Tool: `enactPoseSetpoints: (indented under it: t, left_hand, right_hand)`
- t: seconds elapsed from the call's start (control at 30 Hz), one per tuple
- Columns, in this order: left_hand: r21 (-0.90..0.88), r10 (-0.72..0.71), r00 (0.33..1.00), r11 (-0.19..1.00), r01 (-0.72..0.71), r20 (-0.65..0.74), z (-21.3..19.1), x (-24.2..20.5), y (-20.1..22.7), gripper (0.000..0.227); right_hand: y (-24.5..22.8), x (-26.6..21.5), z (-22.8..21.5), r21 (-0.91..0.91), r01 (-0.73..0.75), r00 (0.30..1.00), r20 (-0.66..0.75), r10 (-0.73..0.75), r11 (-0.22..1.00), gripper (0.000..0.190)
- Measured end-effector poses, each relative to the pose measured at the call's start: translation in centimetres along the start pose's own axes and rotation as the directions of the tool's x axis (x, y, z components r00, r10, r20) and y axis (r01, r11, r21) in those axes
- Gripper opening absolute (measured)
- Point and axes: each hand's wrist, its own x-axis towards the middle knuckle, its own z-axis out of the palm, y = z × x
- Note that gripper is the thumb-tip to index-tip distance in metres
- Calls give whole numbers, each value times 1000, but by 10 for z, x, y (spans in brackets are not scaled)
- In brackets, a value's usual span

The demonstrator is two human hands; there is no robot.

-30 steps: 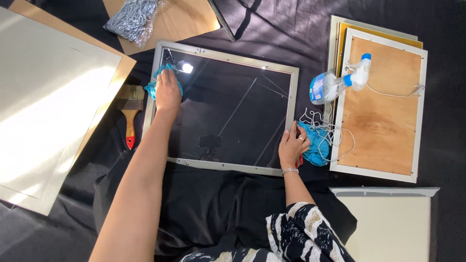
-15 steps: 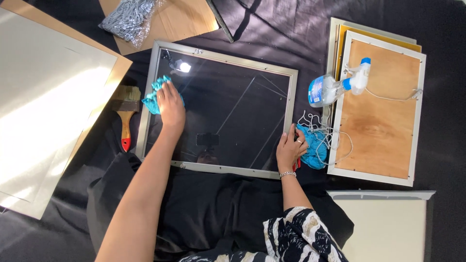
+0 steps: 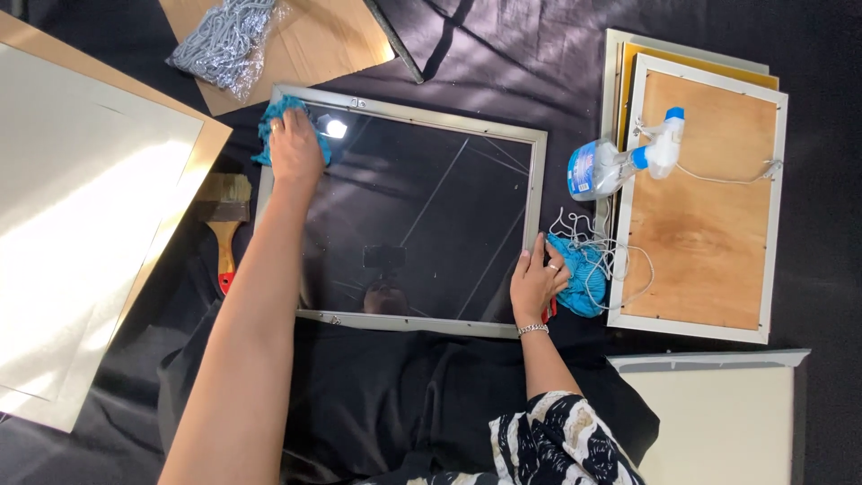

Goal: Wiping a glass pane inside a frame with a blue cloth to clean it.

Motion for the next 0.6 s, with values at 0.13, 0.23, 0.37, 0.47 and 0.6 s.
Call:
enactPoseSetpoints:
  t: [0.13,0.23,0.37,0.47,0.6]
  left_hand:
    - [50,15,999,999,-13,-36,-37,-29,9,20]
    - [-4,35,999,999,-35,-11,-67,-30,12,23]
    - [-72,41,998,996,-44,-43,-34,-5,4,25]
    - [-132,9,1000,991,-12,-25,-5,12,3,29]
    - [-245,-47,999,968,50,21,1,10,15,46]
  right_hand:
    - [2,-1,2,-9,6,1000,11,-5,1000,41]
    - [2,-2,5,-28,5,1000,6,-5,1000,41]
    - [2,0,3,-20,7,1000,-8,-7,1000,42]
    - [0,0,3,-30,-10,1000,-14,10,1000,42]
    - [-3,3,-2,-13,-28,999,-17,28,1000,41]
